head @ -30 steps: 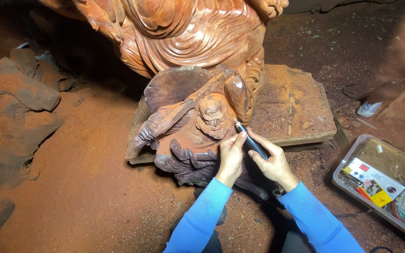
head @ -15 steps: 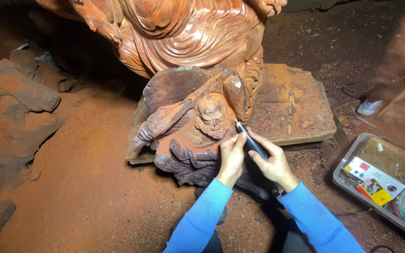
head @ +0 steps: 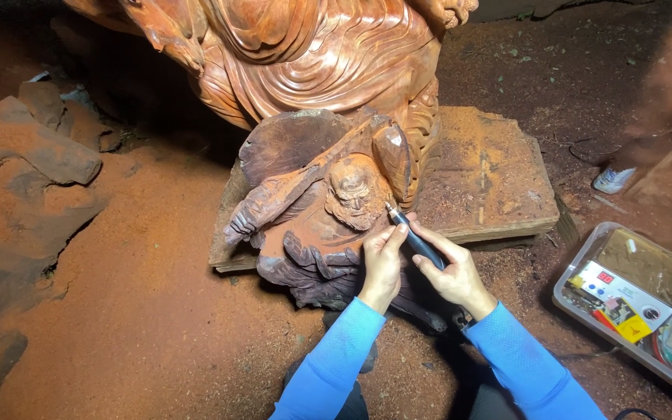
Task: Using a handheld rotary tool to carve fine details into a wooden statue
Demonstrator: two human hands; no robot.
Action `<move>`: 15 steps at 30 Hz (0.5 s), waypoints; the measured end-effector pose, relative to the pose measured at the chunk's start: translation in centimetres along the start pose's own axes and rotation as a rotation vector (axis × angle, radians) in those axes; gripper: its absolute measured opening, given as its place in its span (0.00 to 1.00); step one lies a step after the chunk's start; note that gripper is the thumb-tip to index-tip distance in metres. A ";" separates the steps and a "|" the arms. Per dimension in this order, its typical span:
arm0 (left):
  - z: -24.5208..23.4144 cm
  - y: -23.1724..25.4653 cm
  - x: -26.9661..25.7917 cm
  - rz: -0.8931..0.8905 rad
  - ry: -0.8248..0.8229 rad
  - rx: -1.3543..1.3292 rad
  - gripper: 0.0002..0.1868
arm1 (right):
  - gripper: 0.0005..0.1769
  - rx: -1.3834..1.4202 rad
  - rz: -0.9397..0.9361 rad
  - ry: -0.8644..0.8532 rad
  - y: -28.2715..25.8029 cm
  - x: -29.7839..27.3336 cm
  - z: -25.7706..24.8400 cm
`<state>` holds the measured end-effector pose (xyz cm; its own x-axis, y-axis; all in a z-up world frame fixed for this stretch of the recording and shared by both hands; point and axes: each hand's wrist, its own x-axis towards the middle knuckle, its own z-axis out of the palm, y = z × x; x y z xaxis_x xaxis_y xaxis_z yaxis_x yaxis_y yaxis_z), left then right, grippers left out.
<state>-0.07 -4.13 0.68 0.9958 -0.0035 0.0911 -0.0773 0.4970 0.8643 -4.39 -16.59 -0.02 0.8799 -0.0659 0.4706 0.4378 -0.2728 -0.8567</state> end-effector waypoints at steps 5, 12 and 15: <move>0.6 0.2 -0.2 0.009 0.004 0.063 0.08 | 0.32 -0.021 -0.023 0.023 -0.8 -0.2 0.4; -3.1 3.5 -2.6 -0.171 -0.304 0.033 0.09 | 0.37 0.108 0.096 0.053 -4.4 -5.6 2.9; -6.2 4.8 -3.2 -0.214 -0.455 -0.014 0.09 | 0.43 0.345 0.273 -0.036 -5.3 -7.4 4.7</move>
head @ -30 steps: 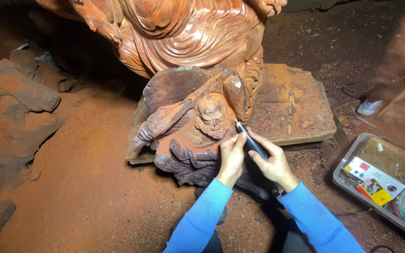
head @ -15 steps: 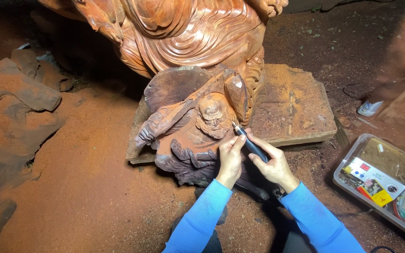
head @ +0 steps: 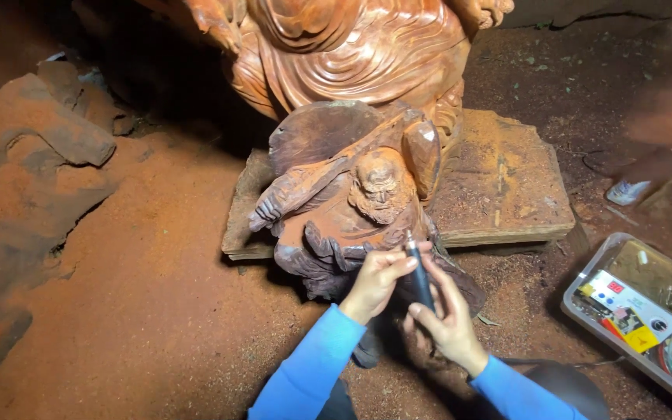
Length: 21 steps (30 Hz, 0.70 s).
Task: Using a handheld rotary tool to carve fine details into a wooden statue
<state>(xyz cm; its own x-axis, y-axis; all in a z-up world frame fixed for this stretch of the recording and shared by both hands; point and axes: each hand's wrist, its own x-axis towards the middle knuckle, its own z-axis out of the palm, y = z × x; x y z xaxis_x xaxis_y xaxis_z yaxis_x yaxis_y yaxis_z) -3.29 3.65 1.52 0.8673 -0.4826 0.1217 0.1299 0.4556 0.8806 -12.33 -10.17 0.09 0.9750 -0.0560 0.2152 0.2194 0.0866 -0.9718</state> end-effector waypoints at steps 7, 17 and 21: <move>-3.7 3.7 -2.5 -0.064 0.151 -0.069 0.18 | 0.41 0.127 0.093 0.009 0.2 1.2 6.7; -0.8 11.7 -4.1 -0.128 0.372 -0.230 0.13 | 0.42 0.586 0.177 0.118 -0.8 3.4 13.9; -0.9 11.3 -2.3 -0.151 0.374 -0.201 0.09 | 0.42 0.504 0.126 0.166 -2.8 3.9 13.8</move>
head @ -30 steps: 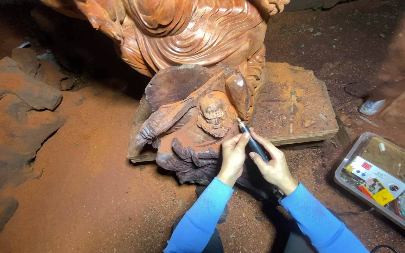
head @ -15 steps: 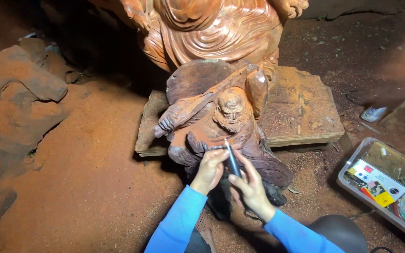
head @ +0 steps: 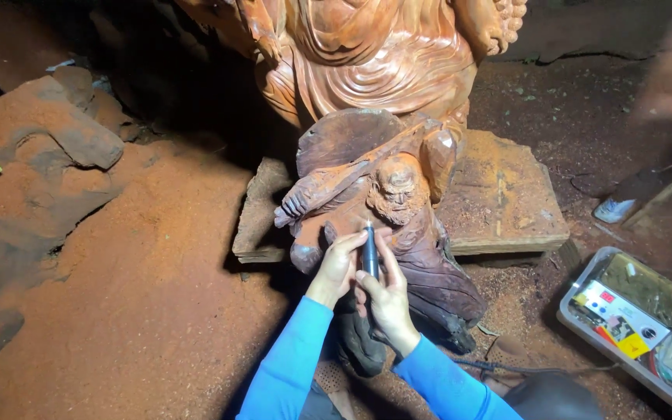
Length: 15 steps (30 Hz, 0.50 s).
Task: Using a handheld rotary tool to carve fine details into a wooden statue
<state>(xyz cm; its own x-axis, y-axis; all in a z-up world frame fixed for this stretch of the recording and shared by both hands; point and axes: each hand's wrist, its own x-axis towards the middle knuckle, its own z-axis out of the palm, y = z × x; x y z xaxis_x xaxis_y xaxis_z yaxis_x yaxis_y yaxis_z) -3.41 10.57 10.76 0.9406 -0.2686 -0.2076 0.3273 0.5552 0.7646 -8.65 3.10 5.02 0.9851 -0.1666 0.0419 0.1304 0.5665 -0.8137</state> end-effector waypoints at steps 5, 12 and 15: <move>-0.1 -0.8 2.0 0.051 0.045 -0.015 0.09 | 0.42 -0.026 -0.071 0.000 -0.9 1.4 0.3; 0.7 -0.1 1.7 0.038 0.064 0.084 0.12 | 0.42 0.053 -0.061 0.034 -0.1 2.4 0.4; 1.5 0.4 1.2 0.041 0.072 0.096 0.12 | 0.43 0.073 -0.046 0.048 0.5 2.8 0.1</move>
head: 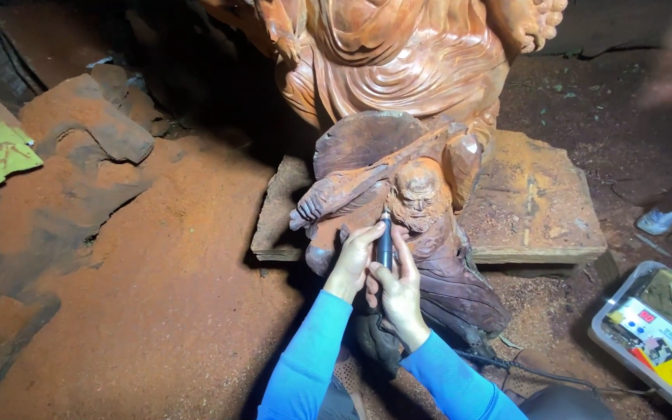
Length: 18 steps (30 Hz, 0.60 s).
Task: Using a handheld rotary tool to carve fine details into a wooden statue
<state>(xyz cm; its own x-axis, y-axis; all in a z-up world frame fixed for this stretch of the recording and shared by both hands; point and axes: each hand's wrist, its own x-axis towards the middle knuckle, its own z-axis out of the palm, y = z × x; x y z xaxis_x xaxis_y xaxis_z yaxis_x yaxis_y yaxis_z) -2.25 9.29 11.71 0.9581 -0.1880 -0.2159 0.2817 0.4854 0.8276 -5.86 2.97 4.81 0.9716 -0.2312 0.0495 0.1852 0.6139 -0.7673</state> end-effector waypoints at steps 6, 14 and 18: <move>-0.5 -0.3 0.6 0.010 0.009 -0.021 0.12 | 0.42 -0.030 0.001 -0.008 0.5 0.4 -0.2; -0.2 0.7 0.3 0.007 0.007 -0.059 0.12 | 0.42 -0.031 -0.007 -0.008 -0.1 0.5 0.5; -0.5 0.5 0.6 -0.001 -0.008 -0.045 0.12 | 0.42 -0.037 0.002 0.001 0.4 0.7 0.0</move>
<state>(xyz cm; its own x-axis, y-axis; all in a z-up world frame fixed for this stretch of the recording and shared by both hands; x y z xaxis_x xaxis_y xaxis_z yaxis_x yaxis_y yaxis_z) -1.52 9.85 11.72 0.9574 -0.1956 -0.2126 0.2852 0.5232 0.8031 -5.08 3.01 4.56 0.9718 -0.2312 0.0473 0.1779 0.5861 -0.7905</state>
